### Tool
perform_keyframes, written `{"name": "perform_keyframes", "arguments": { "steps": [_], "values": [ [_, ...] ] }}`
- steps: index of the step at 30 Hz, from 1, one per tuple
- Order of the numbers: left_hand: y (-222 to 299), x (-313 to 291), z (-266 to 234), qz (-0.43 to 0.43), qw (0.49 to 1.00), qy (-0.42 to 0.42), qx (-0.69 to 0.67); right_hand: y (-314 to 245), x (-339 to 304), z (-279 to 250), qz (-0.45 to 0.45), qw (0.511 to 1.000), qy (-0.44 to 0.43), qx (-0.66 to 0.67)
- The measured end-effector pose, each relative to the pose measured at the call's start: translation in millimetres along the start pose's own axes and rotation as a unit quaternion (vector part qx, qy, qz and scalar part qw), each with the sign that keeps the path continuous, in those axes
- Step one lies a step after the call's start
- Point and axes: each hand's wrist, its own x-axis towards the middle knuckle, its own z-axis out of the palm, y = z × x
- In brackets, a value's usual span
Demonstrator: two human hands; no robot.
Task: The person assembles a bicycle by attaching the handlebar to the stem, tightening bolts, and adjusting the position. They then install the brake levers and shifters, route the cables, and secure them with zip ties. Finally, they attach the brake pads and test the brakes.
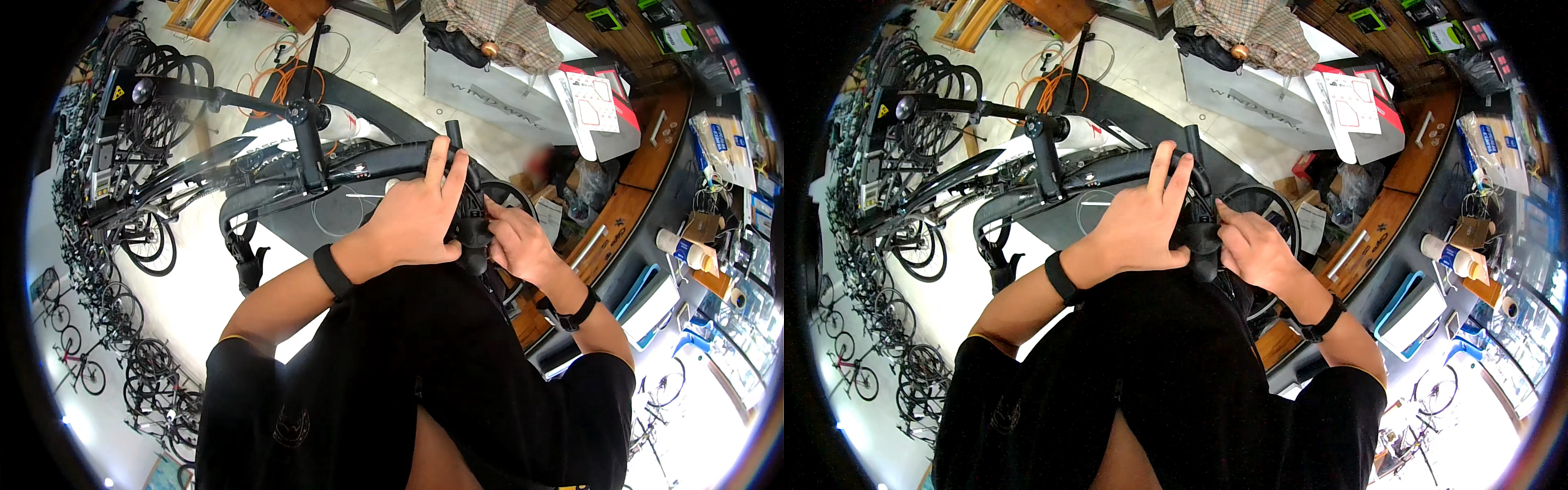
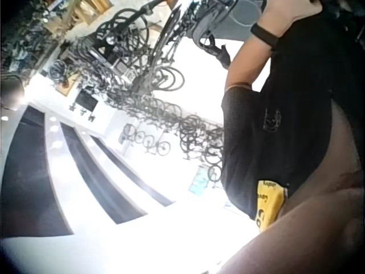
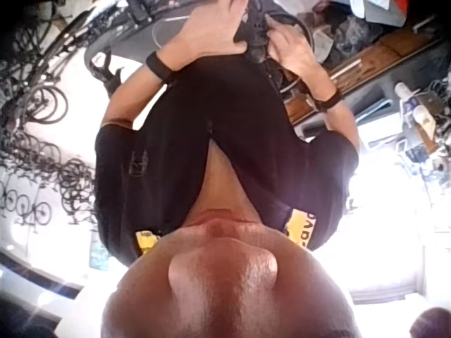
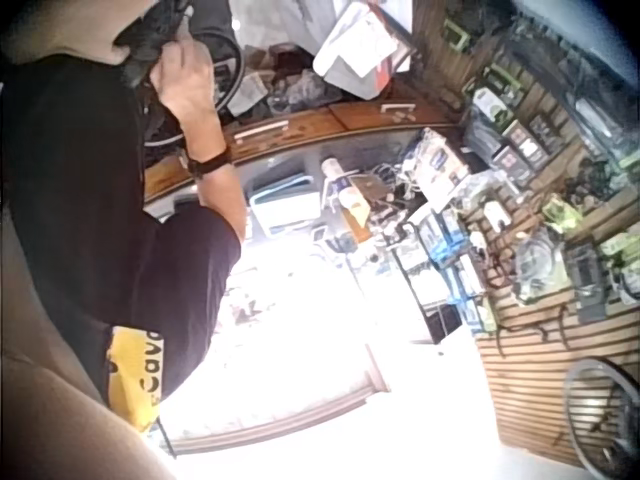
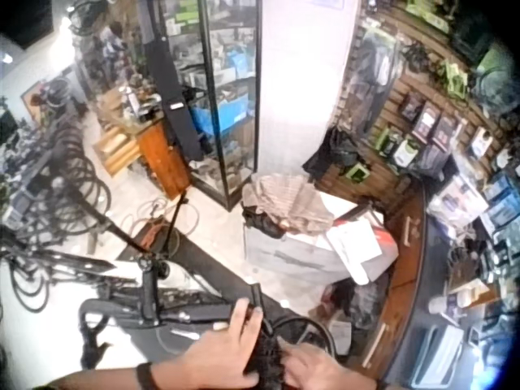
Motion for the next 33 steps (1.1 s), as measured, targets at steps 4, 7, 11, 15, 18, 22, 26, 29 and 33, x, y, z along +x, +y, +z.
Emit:
{"name": "perform_keyframes", "arguments": {
  "steps": [4, 7, 11, 15, 18, 22, 26, 29, 33],
  "values": [
    [3.7, 1.5, 1.9, -0.014, 1.000, 0.002, -0.001, 0.7, 0.5, 0.1, 0.034, 0.999, 0.000, 0.034],
    [2.4, 1.4, 4.4, -0.011, 1.000, 0.006, 0.000, -1.0, 2.5, -1.1, 0.062, 0.997, -0.001, 0.049],
    [-2.0, 0.9, 9.6, -0.004, 1.000, 0.022, -0.002, -0.8, 6.2, -0.8, 0.099, 0.991, 0.006, 0.091],
    [-2.3, 2.8, 8.2, -0.005, 1.000, 0.022, 0.003, 3.2, 12.7, -3.5, 0.126, 0.984, -0.009, 0.125],
    [-2.5, 3.6, 8.4, -0.016, 1.000, 0.016, 0.003, 7.4, 15.2, -4.4, 0.142, 0.980, -0.030, 0.136],
    [-2.4, 4.1, 7.3, -0.013, 1.000, 0.018, 0.003, 9.5, 18.0, -7.5, 0.144, 0.973, -0.029, 0.177],
    [2.8, 3.6, -4.6, -0.014, 1.000, -0.009, 0.020, 10.3, 15.0, -10.5, 0.131, 0.976, -0.032, 0.171],
    [4.2, 3.7, -10.5, -0.018, 0.999, -0.026, 0.033, 4.1, 16.4, -21.0, 0.130, 0.978, -0.057, 0.155],
    [0.8, 1.1, -17.8, -0.006, 0.999, -0.017, 0.045, -0.8, 11.2, -22.2, 0.117, 0.983, -0.045, 0.135]
  ]
}}
